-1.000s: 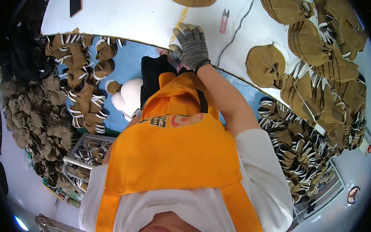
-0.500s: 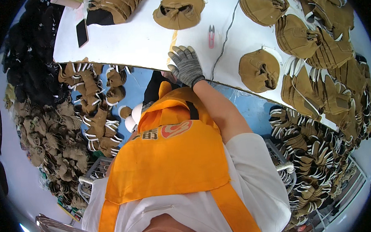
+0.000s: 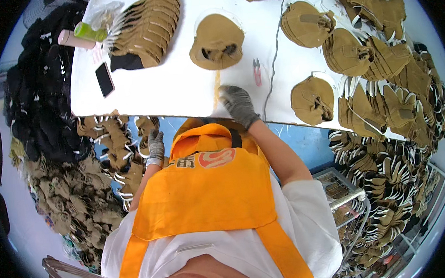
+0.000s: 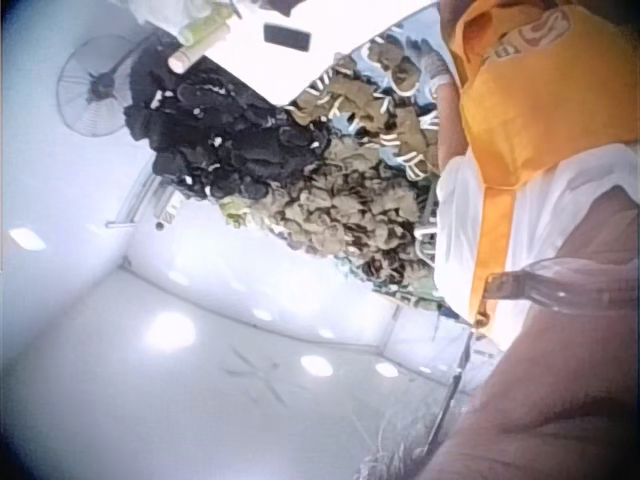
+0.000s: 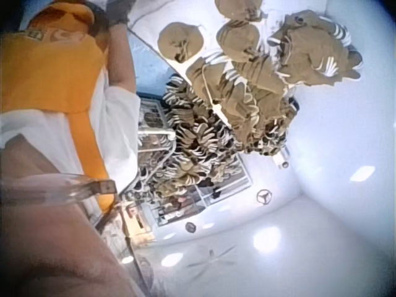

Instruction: The person handles tan shoe uppers one at a time, using a trimming tool to remove excess threads from the material edges. They place the uppers into a stack on the table and move several uppers into a wire storage cart.

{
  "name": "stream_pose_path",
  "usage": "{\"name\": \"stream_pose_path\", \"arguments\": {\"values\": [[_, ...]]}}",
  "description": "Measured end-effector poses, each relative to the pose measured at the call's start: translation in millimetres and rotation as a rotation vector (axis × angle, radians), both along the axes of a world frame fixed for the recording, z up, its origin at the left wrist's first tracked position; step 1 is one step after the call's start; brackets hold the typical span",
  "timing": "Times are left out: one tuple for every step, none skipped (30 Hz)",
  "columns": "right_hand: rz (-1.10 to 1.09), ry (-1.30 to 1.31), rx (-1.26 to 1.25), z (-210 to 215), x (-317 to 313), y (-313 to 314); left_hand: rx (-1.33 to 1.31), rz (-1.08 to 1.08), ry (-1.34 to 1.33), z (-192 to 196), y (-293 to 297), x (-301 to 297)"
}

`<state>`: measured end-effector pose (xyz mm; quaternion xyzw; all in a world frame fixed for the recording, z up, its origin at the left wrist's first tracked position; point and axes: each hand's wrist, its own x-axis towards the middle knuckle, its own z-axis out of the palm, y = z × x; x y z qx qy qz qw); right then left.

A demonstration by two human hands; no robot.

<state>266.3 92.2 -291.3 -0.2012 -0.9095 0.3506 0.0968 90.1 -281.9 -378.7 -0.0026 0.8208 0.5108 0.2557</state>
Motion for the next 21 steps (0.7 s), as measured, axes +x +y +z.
{"name": "stream_pose_path", "arguments": {"values": [[-0.276,0.165,-0.200,6,-5,3,-0.033,-0.156,0.103,43,31,-19],[-0.545,0.335,-0.403,18,-11,4,-0.226,-0.336,0.072,100,62,-40],[-0.580,0.357,-0.299,47,-22,9,0.004,-0.300,-0.013,121,81,-52],[-0.622,0.378,-0.191,77,-32,14,0.234,-0.267,-0.101,134,95,-59],[-0.632,0.356,-0.208,88,-43,22,0.249,-0.350,-0.139,145,108,-65],[-0.556,0.244,-0.120,98,-58,28,0.266,-0.434,-0.171,158,124,-69],[-0.478,0.125,-0.037,109,-71,31,0.279,-0.559,-0.176,181,143,-66],[-0.395,0.012,0.052,118,-85,35,0.336,-0.596,-0.306,177,155,-68],[-0.409,0.056,0.018,114,-92,27,0.291,-0.712,-0.177,171,166,-68],[-0.390,-0.020,0.028,118,-98,31,0.243,-0.816,-0.040,168,177,-69],[-0.428,0.025,0.013,115,-96,35,0.245,-0.859,-0.047,183,192,-74],[-0.463,0.069,0.000,108,-90,37,0.308,-0.826,-0.094,192,203,-81],[-0.524,0.049,-0.028,101,-80,42,0.376,-0.784,-0.141,197,211,-86],[-0.559,0.097,-0.102,99,-69,49,0.443,-0.731,-0.188,200,218,-89],[-0.642,0.159,-0.293,72,-49,65,0.497,-0.689,-0.232,204,227,-92],[-0.711,0.226,-0.479,54,-32,92,0.538,-0.694,-0.184,201,237,-97],[-0.724,0.229,-0.429,66,-28,116,0.504,-0.679,-0.093,207,245,-100],[-0.734,0.234,-0.379,77,-27,139,0.468,-0.657,-0.002,214,253,-99],[-0.726,0.253,-0.262,109,-41,155,0.473,-0.645,0.004,216,264,-98],[-0.695,0.307,-0.198,126,-51,180,0.470,-0.641,0.007,219,273,-97],[-0.662,0.306,-0.044,142,-66,203,0.471,-0.657,-0.009,223,285,-93]]}}
